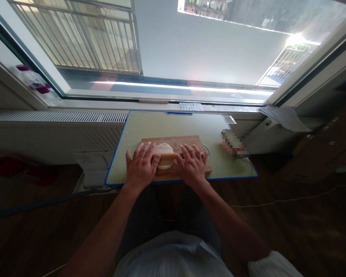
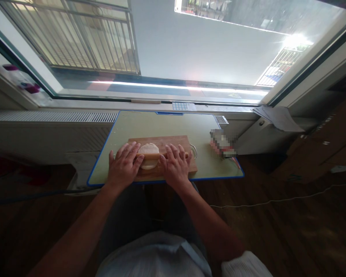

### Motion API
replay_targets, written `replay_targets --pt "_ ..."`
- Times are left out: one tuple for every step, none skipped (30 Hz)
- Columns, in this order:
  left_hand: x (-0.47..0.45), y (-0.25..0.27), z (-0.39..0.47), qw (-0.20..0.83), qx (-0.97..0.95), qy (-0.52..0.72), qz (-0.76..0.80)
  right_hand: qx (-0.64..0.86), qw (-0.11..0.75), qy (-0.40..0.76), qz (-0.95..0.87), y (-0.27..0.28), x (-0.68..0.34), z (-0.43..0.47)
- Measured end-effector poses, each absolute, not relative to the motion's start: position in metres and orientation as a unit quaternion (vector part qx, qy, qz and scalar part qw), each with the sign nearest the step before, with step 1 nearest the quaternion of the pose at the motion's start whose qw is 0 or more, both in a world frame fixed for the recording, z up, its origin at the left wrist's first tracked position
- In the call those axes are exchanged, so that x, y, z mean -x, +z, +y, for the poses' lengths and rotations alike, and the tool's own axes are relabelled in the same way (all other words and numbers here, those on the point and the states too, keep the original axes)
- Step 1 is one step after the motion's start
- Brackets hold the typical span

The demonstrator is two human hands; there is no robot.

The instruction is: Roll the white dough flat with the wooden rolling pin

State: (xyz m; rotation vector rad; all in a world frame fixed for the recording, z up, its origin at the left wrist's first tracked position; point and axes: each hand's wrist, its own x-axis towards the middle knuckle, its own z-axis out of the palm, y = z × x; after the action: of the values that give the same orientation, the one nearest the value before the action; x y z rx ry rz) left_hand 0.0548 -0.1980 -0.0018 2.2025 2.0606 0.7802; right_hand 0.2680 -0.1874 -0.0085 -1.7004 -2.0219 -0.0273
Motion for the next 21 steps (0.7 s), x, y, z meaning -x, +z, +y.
replay_targets --pt "-0.055 0.000 -0.193 0.014 -0.705 0.248 0.664 0.624 0.247 -0.005 -0.741 -0.007 -0.267 -0.182" --pt "-0.055 0.001 -0.188 0.016 -0.704 0.246 0.666 0.624 0.246 0.002 -0.742 -0.006 -0.267 -0.177" --pt "-0.056 0.003 -0.184 0.017 -0.703 0.243 0.668 0.625 0.243 0.012 -0.741 -0.005 -0.266 -0.173" --pt "-0.056 0.005 -0.180 0.019 -0.702 0.241 0.669 0.628 0.238 0.022 -0.741 -0.003 -0.265 -0.168" --pt "-0.056 0.006 -0.177 0.020 -0.702 0.238 0.671 0.631 0.233 0.030 -0.740 -0.002 -0.264 -0.164" --pt "-0.057 0.008 -0.173 0.021 -0.701 0.235 0.672 0.634 0.227 0.037 -0.738 0.000 -0.264 -0.160" --pt "-0.057 0.010 -0.170 0.021 -0.701 0.232 0.674 0.637 0.222 0.040 -0.737 0.001 -0.263 -0.156" --pt "-0.058 0.011 -0.167 0.021 -0.701 0.229 0.675 0.639 0.216 0.041 -0.737 0.003 -0.262 -0.153" --pt "-0.058 0.012 -0.164 0.020 -0.701 0.224 0.677 0.640 0.212 0.039 -0.737 0.004 -0.262 -0.150" --pt "-0.058 0.012 -0.161 0.019 -0.700 0.217 0.680 0.641 0.209 0.036 -0.738 0.006 -0.261 -0.147" --pt "-0.058 0.013 -0.158 0.018 -0.699 0.211 0.683 0.640 0.206 0.032 -0.739 0.007 -0.261 -0.144" --pt "-0.058 0.013 -0.155 0.017 -0.698 0.204 0.686 0.640 0.205 0.027 -0.740 0.008 -0.260 -0.141" --pt "-0.058 0.013 -0.152 0.016 -0.696 0.199 0.690 0.639 0.204 0.021 -0.741 0.009 -0.260 -0.138" --pt "-0.058 0.012 -0.148 0.014 -0.694 0.195 0.693 0.640 0.203 0.015 -0.741 0.009 -0.259 -0.134" --pt "-0.058 0.012 -0.144 0.012 -0.692 0.192 0.695 0.640 0.202 0.009 -0.741 0.009 -0.259 -0.130" --pt "-0.057 0.011 -0.141 0.009 -0.691 0.192 0.697 0.641 0.201 0.003 -0.740 0.008 -0.258 -0.127" --pt "-0.057 0.011 -0.137 0.007 -0.690 0.192 0.698 0.643 0.199 -0.003 -0.739 0.007 -0.257 -0.123" --pt "-0.057 0.010 -0.134 0.006 -0.690 0.192 0.698 0.645 0.197 -0.007 -0.738 0.006 -0.257 -0.120" --pt "-0.057 0.010 -0.131 0.004 -0.689 0.193 0.698 0.646 0.194 -0.011 -0.738 0.006 -0.256 -0.118" --pt "-0.056 0.009 -0.130 0.003 -0.689 0.195 0.698 0.647 0.192 -0.014 -0.738 0.006 -0.255 -0.117" --pt "-0.056 0.009 -0.129 0.002 -0.689 0.198 0.698 0.647 0.191 -0.015 -0.738 0.006 -0.255 -0.117"
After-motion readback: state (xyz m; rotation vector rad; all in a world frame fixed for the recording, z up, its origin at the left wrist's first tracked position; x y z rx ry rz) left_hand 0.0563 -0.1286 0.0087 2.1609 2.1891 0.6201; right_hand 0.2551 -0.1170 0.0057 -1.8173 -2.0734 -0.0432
